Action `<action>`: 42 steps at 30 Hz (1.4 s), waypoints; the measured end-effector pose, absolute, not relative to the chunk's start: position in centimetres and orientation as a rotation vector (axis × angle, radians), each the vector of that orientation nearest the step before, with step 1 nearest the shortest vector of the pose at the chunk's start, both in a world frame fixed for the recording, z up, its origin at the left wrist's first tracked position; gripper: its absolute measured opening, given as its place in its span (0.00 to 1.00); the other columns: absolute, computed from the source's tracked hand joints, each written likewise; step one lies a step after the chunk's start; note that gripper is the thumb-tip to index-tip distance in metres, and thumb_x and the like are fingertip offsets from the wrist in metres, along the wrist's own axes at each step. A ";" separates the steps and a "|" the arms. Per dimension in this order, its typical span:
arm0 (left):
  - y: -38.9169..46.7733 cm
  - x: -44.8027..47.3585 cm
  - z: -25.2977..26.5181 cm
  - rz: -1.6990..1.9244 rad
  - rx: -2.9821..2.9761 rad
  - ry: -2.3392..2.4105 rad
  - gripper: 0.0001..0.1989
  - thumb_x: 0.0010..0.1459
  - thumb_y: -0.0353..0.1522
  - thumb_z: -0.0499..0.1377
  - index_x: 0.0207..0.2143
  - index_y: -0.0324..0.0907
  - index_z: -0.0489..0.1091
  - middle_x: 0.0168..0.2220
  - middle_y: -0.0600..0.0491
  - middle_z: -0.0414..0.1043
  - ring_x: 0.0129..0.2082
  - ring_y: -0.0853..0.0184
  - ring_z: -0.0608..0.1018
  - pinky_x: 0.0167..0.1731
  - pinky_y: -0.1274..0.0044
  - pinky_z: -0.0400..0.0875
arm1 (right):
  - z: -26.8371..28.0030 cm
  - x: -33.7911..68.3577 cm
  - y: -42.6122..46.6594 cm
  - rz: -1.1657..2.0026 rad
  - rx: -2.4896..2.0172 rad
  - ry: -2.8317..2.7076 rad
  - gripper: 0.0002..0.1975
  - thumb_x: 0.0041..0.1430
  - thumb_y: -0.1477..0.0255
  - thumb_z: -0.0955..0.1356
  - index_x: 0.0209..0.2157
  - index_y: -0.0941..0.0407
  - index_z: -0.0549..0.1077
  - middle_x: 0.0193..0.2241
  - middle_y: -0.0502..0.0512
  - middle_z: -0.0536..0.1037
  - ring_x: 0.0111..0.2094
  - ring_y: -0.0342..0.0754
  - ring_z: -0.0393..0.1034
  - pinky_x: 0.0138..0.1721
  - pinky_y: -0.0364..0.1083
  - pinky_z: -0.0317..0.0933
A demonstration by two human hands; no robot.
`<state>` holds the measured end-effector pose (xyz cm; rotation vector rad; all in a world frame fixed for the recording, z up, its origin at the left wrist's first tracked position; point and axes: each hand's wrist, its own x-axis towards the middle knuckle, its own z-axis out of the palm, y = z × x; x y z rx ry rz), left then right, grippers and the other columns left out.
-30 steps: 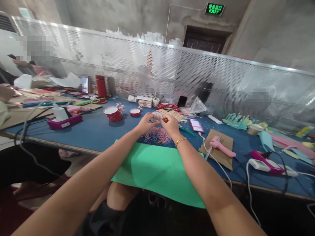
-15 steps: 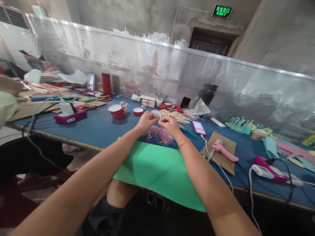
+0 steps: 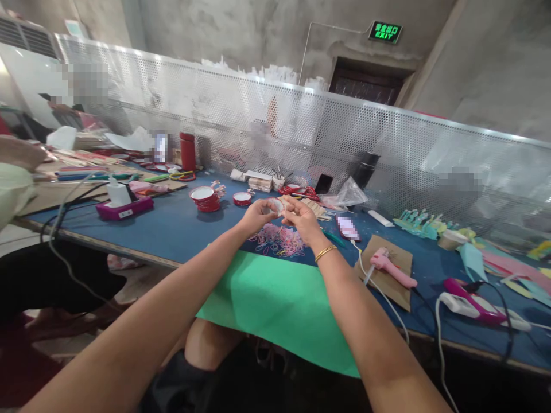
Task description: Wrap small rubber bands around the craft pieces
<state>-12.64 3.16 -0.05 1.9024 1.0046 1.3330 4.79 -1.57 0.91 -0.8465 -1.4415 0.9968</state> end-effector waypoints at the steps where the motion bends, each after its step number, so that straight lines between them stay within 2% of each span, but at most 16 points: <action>1: 3.2 -12.7 -0.1 1.335 1.882 1.026 0.14 0.43 0.38 0.67 0.31 0.40 0.71 0.25 0.56 0.68 0.26 0.69 0.68 0.28 0.77 0.64 | 0.8 5.1 -1.2 0.936 -0.869 -1.437 0.32 0.51 0.66 0.72 0.59 0.50 0.69 0.36 0.48 0.76 0.27 0.40 0.73 0.34 0.43 0.71; 4: 3.4 -13.0 -0.3 1.347 1.812 1.047 0.16 0.43 0.33 0.65 0.36 0.41 0.69 0.28 0.56 0.70 0.26 0.70 0.69 0.28 0.78 0.65 | 0.4 5.8 -0.7 0.757 -0.931 -1.501 0.37 0.49 0.64 0.74 0.61 0.51 0.66 0.41 0.51 0.76 0.29 0.41 0.73 0.37 0.45 0.72; 7: 3.4 -13.2 -0.3 1.369 1.732 0.984 0.26 0.41 0.29 0.66 0.46 0.41 0.67 0.32 0.57 0.70 0.26 0.72 0.70 0.28 0.79 0.66 | 0.1 6.0 -0.8 0.664 -0.969 -1.604 0.45 0.45 0.64 0.77 0.64 0.50 0.60 0.50 0.57 0.73 0.32 0.43 0.74 0.40 0.47 0.72; 10: 3.1 -13.2 0.0 1.337 1.619 0.923 0.36 0.41 0.27 0.68 0.54 0.42 0.62 0.34 0.56 0.71 0.26 0.72 0.73 0.28 0.79 0.69 | -0.3 5.8 -0.9 0.554 -0.984 -1.721 0.49 0.43 0.63 0.78 0.64 0.50 0.56 0.57 0.62 0.69 0.43 0.48 0.74 0.48 0.51 0.71; 13: 2.7 -13.0 0.4 1.277 1.539 0.871 0.28 0.45 0.28 0.68 0.49 0.40 0.65 0.35 0.53 0.73 0.27 0.71 0.75 0.30 0.76 0.73 | -0.4 5.5 -0.9 0.395 -0.980 -1.826 0.49 0.40 0.64 0.80 0.63 0.52 0.57 0.60 0.64 0.66 0.55 0.54 0.69 0.57 0.54 0.65; 16: 2.3 -12.9 0.7 1.243 1.506 0.800 0.19 0.51 0.31 0.67 0.45 0.39 0.69 0.35 0.52 0.74 0.28 0.69 0.76 0.31 0.73 0.75 | -0.2 5.3 -1.0 0.282 -1.004 -1.889 0.48 0.39 0.67 0.80 0.61 0.53 0.60 0.60 0.63 0.67 0.60 0.56 0.64 0.62 0.55 0.59; 22: 1.7 -12.8 0.6 1.107 1.514 0.757 0.20 0.50 0.32 0.69 0.44 0.39 0.68 0.28 0.56 0.72 0.25 0.70 0.75 0.26 0.77 0.74 | 0.1 5.2 -1.3 0.205 -1.050 -1.949 0.43 0.40 0.67 0.79 0.57 0.52 0.62 0.58 0.61 0.70 0.59 0.58 0.66 0.62 0.57 0.57; 27: 1.7 -12.9 0.5 1.050 1.506 0.750 0.20 0.47 0.32 0.70 0.40 0.39 0.67 0.29 0.57 0.73 0.25 0.71 0.76 0.24 0.80 0.74 | -0.2 5.1 -1.1 0.215 -1.035 -1.961 0.41 0.37 0.65 0.80 0.53 0.51 0.64 0.54 0.60 0.72 0.56 0.59 0.68 0.59 0.59 0.59; 33: 1.7 -13.1 0.5 1.035 1.440 0.720 0.20 0.45 0.31 0.71 0.38 0.40 0.66 0.30 0.56 0.72 0.26 0.71 0.75 0.24 0.79 0.74 | -0.5 4.9 -1.2 0.347 -1.056 -1.889 0.44 0.33 0.61 0.81 0.51 0.54 0.62 0.48 0.60 0.74 0.47 0.57 0.71 0.51 0.56 0.65; 36: 1.5 -13.3 0.7 1.037 1.404 0.664 0.21 0.44 0.33 0.72 0.38 0.40 0.67 0.31 0.56 0.72 0.27 0.71 0.75 0.24 0.80 0.73 | -0.6 4.8 -1.2 0.408 -0.963 -1.856 0.43 0.34 0.59 0.81 0.51 0.54 0.62 0.48 0.59 0.72 0.47 0.56 0.70 0.50 0.54 0.66; 42: 1.0 -13.4 1.1 1.025 1.345 0.620 0.23 0.40 0.33 0.74 0.37 0.40 0.68 0.30 0.57 0.70 0.25 0.73 0.73 0.22 0.82 0.68 | -0.5 4.4 -1.3 0.490 -0.825 -1.850 0.42 0.37 0.56 0.80 0.52 0.54 0.63 0.51 0.60 0.72 0.51 0.55 0.69 0.54 0.54 0.64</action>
